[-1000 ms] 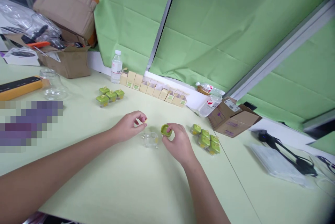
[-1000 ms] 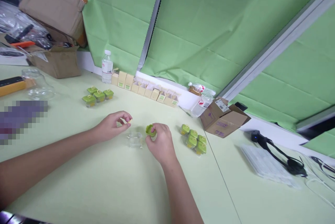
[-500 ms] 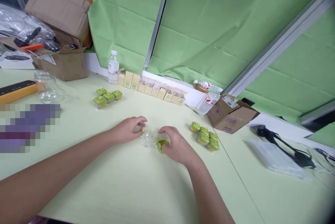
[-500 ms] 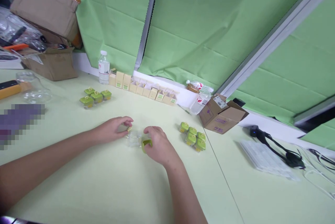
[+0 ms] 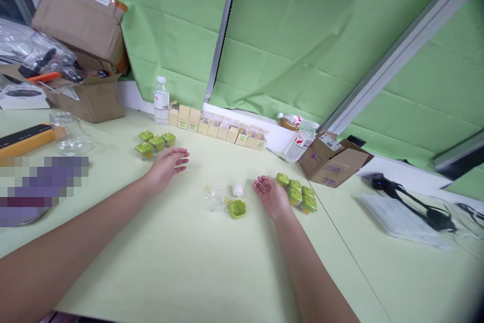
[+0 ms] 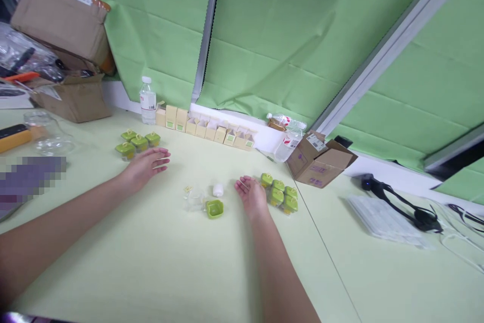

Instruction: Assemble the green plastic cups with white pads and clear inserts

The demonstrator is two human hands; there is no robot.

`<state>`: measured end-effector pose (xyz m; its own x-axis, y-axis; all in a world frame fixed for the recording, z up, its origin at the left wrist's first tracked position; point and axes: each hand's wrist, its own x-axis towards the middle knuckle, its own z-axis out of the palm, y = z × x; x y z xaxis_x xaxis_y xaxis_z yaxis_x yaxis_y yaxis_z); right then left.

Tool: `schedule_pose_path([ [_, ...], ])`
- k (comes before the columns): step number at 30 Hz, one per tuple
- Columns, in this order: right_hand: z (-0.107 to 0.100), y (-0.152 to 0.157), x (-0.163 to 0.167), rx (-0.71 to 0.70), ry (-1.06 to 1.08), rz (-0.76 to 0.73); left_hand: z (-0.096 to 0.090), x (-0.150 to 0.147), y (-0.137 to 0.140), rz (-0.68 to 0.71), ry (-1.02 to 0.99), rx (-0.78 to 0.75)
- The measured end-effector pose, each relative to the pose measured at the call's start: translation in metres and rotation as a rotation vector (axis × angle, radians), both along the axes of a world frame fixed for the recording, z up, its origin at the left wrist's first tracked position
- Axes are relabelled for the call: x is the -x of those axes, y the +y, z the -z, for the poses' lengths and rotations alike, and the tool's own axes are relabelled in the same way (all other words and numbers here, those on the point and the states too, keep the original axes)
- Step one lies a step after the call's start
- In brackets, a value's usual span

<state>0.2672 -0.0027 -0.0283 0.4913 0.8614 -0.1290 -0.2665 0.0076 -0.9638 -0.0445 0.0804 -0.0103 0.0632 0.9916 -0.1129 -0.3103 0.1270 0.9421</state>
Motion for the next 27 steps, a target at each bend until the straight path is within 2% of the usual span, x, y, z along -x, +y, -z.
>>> schedule_pose_path([
  [7,0.002,0.001,-0.001,0.018,0.13,-0.025,0.003,-0.001,-0.001,-0.002,0.012,-0.002],
  [11,0.001,0.001,0.001,0.029,0.158,-0.023,0.006,-0.004,0.0,0.079,0.175,-0.069],
  [13,0.0,0.001,0.002,0.033,0.162,-0.022,0.01,-0.005,-0.003,0.143,0.309,-0.18],
  [17,-0.001,0.0,0.005,0.035,0.156,-0.03,0.014,-0.01,-0.017,0.276,0.656,-0.502],
  [20,0.0,0.001,0.006,0.034,0.143,-0.036,0.013,-0.013,-0.029,0.302,0.884,-0.642],
  [24,0.002,0.001,0.008,0.03,0.117,-0.041,0.013,-0.019,-0.038,0.305,0.925,-0.775],
  [27,0.001,0.001,0.009,0.028,0.099,-0.045,0.015,-0.022,-0.041,0.334,0.951,-0.777],
])
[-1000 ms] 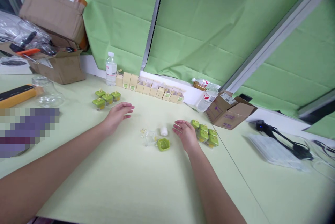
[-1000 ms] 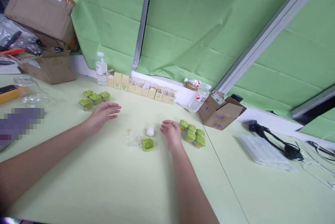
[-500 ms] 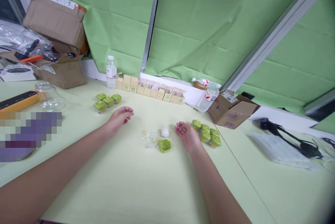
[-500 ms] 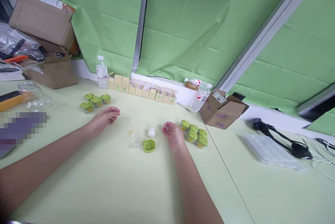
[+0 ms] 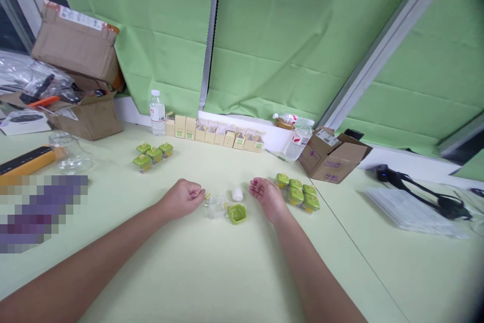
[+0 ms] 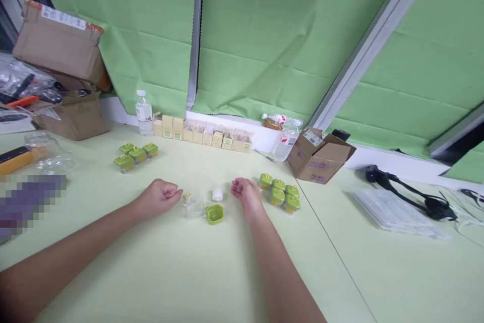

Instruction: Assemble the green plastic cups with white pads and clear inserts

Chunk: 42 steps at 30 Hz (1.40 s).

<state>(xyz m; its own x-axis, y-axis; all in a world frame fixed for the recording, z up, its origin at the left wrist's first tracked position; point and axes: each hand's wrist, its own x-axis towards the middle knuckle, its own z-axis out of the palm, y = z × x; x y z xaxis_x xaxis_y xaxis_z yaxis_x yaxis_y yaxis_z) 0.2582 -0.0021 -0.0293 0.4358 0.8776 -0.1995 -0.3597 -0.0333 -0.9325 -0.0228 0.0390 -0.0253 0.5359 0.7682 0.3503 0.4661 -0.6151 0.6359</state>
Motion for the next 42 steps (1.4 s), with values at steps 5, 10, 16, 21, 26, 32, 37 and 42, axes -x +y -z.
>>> schedule_pose_path([
  [5,-0.002,0.0,0.003,0.003,-0.041,0.007,-0.004,0.0,-0.003,0.02,0.116,-0.009],
  [10,-0.001,0.003,0.01,-0.001,-0.135,0.033,-0.005,0.002,0.0,0.183,0.183,-0.018],
  [16,-0.003,-0.003,0.02,-0.078,-0.363,0.072,0.0,0.004,0.004,0.209,0.139,0.008],
  [21,-0.024,-0.026,0.043,-0.356,-1.05,-0.013,-0.01,-0.003,-0.002,0.132,-0.102,0.074],
  [26,-0.036,-0.042,0.075,-0.686,-1.332,-0.272,-0.02,-0.018,-0.017,0.155,-0.367,0.292],
  [32,-0.037,-0.039,0.073,-0.707,-1.359,-0.199,-0.019,-0.029,-0.032,0.128,-0.402,0.296],
  [37,-0.041,-0.035,0.049,-0.466,-1.23,-0.006,-0.009,-0.024,-0.036,0.189,-0.019,0.001],
  [42,-0.034,-0.033,0.049,-0.375,-1.204,-0.04,0.006,-0.011,-0.015,0.122,0.126,-0.084],
])
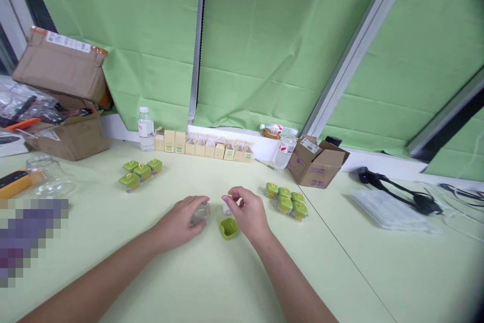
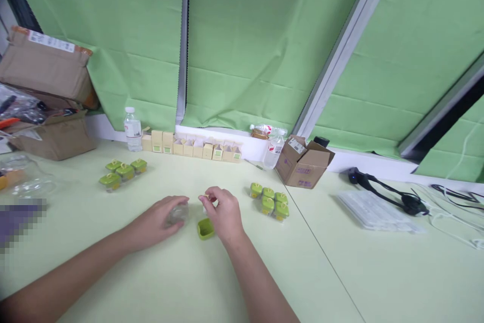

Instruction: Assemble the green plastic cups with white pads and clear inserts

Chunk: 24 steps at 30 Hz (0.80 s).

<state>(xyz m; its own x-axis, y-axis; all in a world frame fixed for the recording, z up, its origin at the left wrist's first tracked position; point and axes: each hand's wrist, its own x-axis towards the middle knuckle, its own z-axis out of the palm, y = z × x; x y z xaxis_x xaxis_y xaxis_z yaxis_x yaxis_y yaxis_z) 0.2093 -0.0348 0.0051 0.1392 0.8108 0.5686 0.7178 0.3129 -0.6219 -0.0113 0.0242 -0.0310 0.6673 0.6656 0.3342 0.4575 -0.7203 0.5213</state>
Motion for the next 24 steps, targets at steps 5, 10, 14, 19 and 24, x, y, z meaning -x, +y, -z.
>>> schedule_pose_path([
  [5,0.0,-0.002,0.01,-0.032,-0.007,-0.011,-0.015,0.002,-0.002,-0.061,-0.03,-0.225],
  [10,0.001,0.0,0.011,-0.041,0.156,0.065,-0.027,-0.026,-0.04,0.135,-0.001,-0.204],
  [14,0.001,0.001,0.012,-0.054,0.231,0.09,-0.016,-0.041,-0.049,0.219,0.044,-0.123],
  [19,0.0,-0.001,0.016,-0.01,0.28,0.067,-0.013,-0.034,-0.042,0.235,0.024,0.0],
  [24,0.0,-0.004,0.022,0.038,0.305,-0.062,-0.011,-0.021,-0.029,0.062,-0.072,0.196],
])
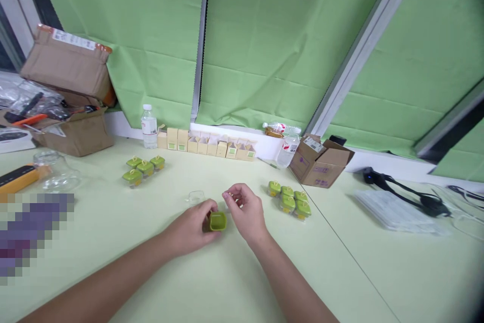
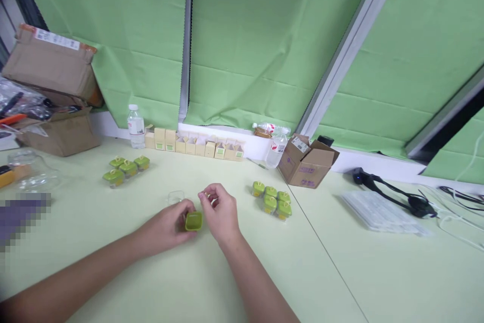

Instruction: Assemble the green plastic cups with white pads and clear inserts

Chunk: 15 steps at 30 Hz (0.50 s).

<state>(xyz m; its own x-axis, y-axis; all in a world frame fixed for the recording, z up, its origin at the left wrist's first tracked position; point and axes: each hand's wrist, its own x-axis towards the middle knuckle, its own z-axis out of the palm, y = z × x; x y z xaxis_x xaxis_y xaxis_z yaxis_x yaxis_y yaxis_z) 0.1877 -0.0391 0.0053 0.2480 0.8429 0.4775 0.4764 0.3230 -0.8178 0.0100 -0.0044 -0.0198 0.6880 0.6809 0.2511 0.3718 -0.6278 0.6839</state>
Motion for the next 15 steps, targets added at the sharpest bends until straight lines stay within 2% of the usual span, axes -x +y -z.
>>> schedule_pose_path([
  [2,-0.002,-0.002,0.002,-0.001,-0.061,-0.079,0.003,0.002,0.007,-0.001,-0.059,0.013],
  [5,-0.004,-0.007,0.005,-0.014,-0.217,-0.173,0.005,0.003,0.015,0.014,-0.134,-0.059],
  [9,-0.006,-0.011,0.008,-0.036,-0.397,-0.258,0.0,0.004,0.015,0.006,-0.183,-0.085],
  [15,-0.003,-0.012,0.011,-0.115,-0.631,-0.208,-0.007,0.006,0.011,-0.002,-0.225,-0.114],
])
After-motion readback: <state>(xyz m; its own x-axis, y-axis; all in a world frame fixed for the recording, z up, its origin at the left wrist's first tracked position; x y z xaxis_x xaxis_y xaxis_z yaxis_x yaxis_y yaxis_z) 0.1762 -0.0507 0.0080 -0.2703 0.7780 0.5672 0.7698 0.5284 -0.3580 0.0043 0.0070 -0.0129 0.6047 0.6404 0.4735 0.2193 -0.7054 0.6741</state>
